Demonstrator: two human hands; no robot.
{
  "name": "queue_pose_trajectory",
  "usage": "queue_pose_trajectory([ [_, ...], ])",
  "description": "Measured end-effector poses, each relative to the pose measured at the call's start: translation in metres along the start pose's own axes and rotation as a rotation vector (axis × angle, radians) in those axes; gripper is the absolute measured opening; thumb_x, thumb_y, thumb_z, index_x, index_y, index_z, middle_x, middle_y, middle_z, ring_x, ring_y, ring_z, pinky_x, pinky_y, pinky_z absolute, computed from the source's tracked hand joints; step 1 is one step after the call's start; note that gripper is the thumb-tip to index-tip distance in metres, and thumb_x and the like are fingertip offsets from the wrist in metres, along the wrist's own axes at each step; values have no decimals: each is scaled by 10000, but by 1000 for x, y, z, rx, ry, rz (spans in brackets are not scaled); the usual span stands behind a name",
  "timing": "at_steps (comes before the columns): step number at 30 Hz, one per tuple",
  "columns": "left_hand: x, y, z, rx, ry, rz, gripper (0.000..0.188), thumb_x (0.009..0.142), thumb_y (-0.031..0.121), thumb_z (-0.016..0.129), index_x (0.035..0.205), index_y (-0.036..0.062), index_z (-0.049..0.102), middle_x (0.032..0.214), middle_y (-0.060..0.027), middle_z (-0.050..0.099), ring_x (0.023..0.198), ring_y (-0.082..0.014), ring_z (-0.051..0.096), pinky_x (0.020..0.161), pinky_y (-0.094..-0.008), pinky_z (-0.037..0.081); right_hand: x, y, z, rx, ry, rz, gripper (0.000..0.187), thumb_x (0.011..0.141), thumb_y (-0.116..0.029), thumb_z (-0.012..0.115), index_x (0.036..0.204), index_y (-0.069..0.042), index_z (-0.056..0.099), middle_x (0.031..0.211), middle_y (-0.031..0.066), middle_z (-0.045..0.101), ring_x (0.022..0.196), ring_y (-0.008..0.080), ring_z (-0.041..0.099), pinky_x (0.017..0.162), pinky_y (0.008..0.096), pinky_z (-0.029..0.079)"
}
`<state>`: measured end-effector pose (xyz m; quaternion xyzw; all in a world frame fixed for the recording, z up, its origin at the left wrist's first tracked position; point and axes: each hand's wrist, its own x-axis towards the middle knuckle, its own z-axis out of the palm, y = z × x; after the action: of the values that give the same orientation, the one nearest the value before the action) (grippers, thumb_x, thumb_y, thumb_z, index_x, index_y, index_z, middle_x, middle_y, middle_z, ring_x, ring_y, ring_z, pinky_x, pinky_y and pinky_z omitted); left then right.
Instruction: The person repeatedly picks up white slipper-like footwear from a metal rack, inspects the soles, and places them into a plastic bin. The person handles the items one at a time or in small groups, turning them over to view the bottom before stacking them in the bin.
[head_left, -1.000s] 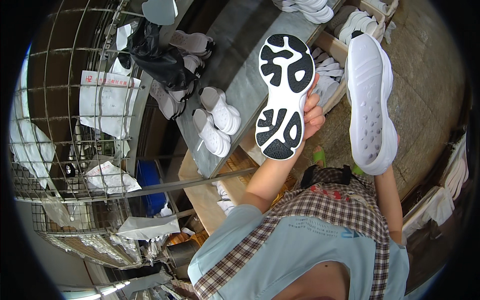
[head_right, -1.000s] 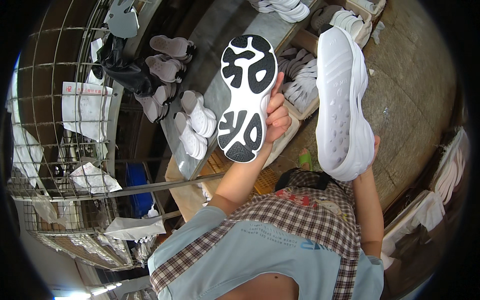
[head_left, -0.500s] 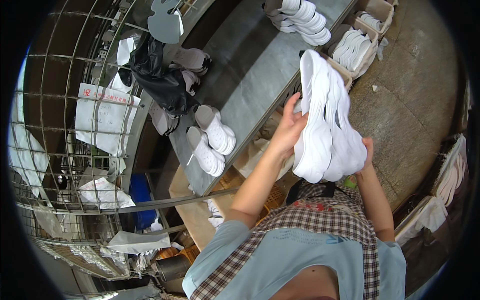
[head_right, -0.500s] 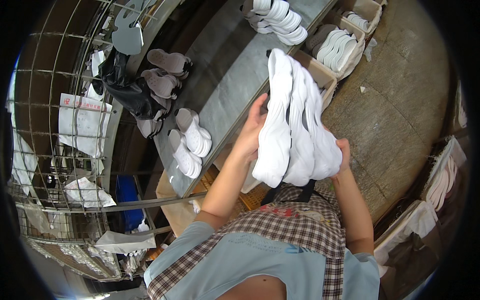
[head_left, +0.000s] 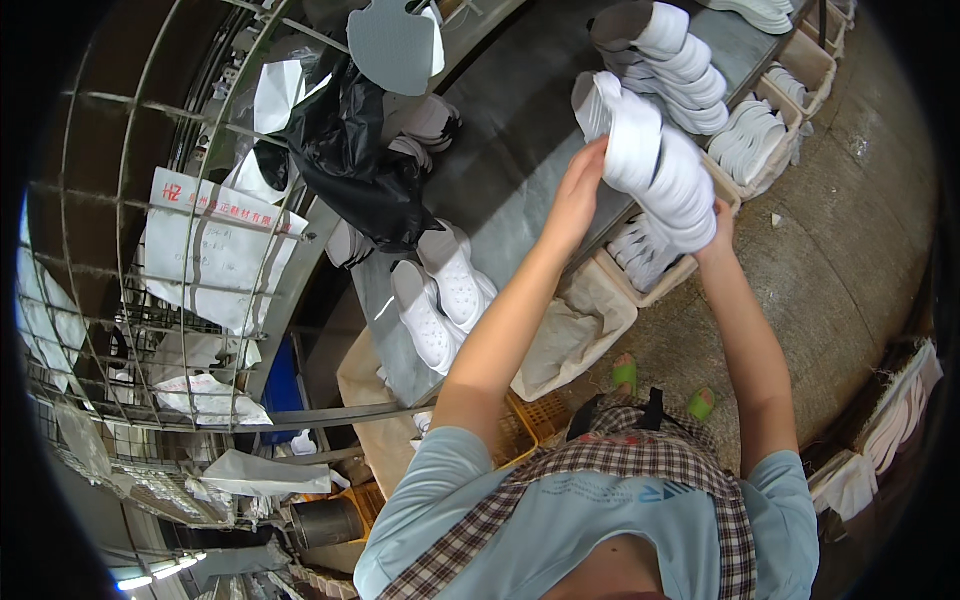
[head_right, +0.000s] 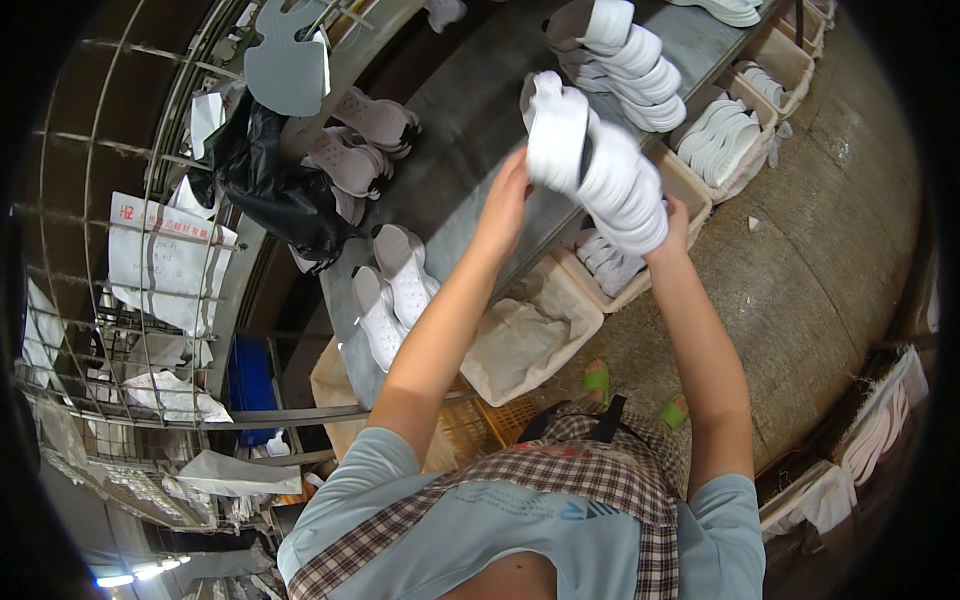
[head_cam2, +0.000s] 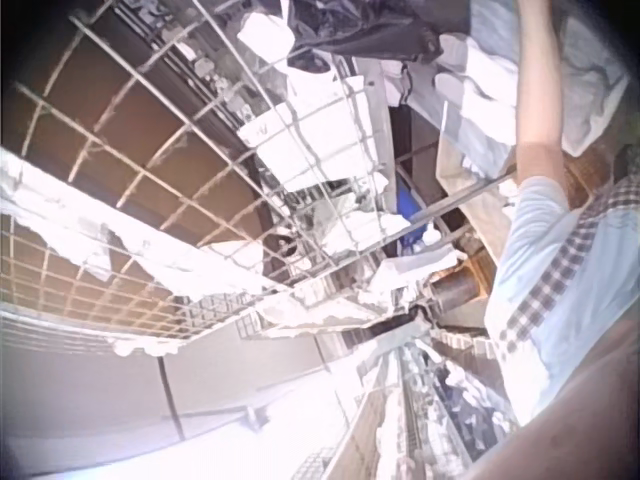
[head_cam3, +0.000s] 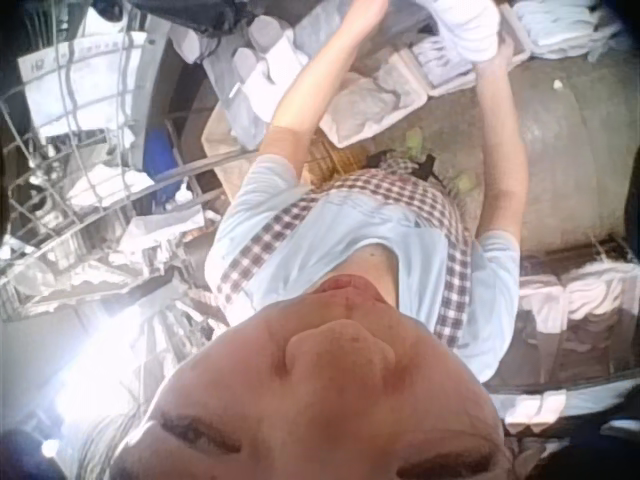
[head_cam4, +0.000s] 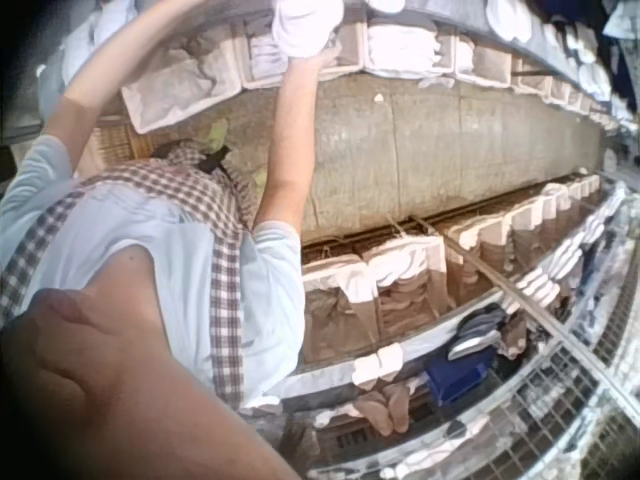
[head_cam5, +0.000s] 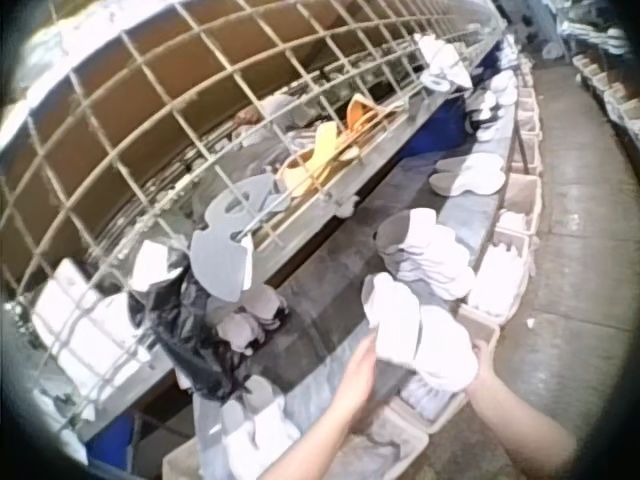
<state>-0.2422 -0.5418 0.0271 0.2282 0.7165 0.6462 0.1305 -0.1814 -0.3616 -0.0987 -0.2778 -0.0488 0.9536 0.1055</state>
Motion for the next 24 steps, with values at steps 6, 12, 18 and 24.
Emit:
queue_pose_trajectory([
  [6,83,-17,-3,107,54,170,327,923,213,433,1102,-20,578,1111,-109,579,1007,-202,527,908,-281,380,81,-7,21,-23,523,-414,361,917,-303,386,994,15,538,911,116,581,850,219,583,752,358,484],
  [12,133,-20,-16,-30,52,4,393,892,385,440,1155,120,563,1125,1,541,1019,-130,452,871,-306,344,121,-3,53,-9,534,-527,525,879,-318,440,1161,122,496,1142,186,556,995,279,556,844,388,438],
  [18,143,-20,-18,-69,156,114,335,914,295,470,1125,45,543,1068,-42,554,940,-164,500,816,-293,406,125,-5,65,-162,603,-543,463,870,-279,425,1068,122,541,1104,189,581,927,294,575,815,388,451],
  [24,50,-20,-80,-42,204,286,368,902,183,550,1240,110,422,1207,-47,502,1120,-161,462,866,-345,426,113,-23,-24,-193,461,-408,214,880,-353,497,882,-139,505,770,-30,521,670,101,468,621,276,330],
])
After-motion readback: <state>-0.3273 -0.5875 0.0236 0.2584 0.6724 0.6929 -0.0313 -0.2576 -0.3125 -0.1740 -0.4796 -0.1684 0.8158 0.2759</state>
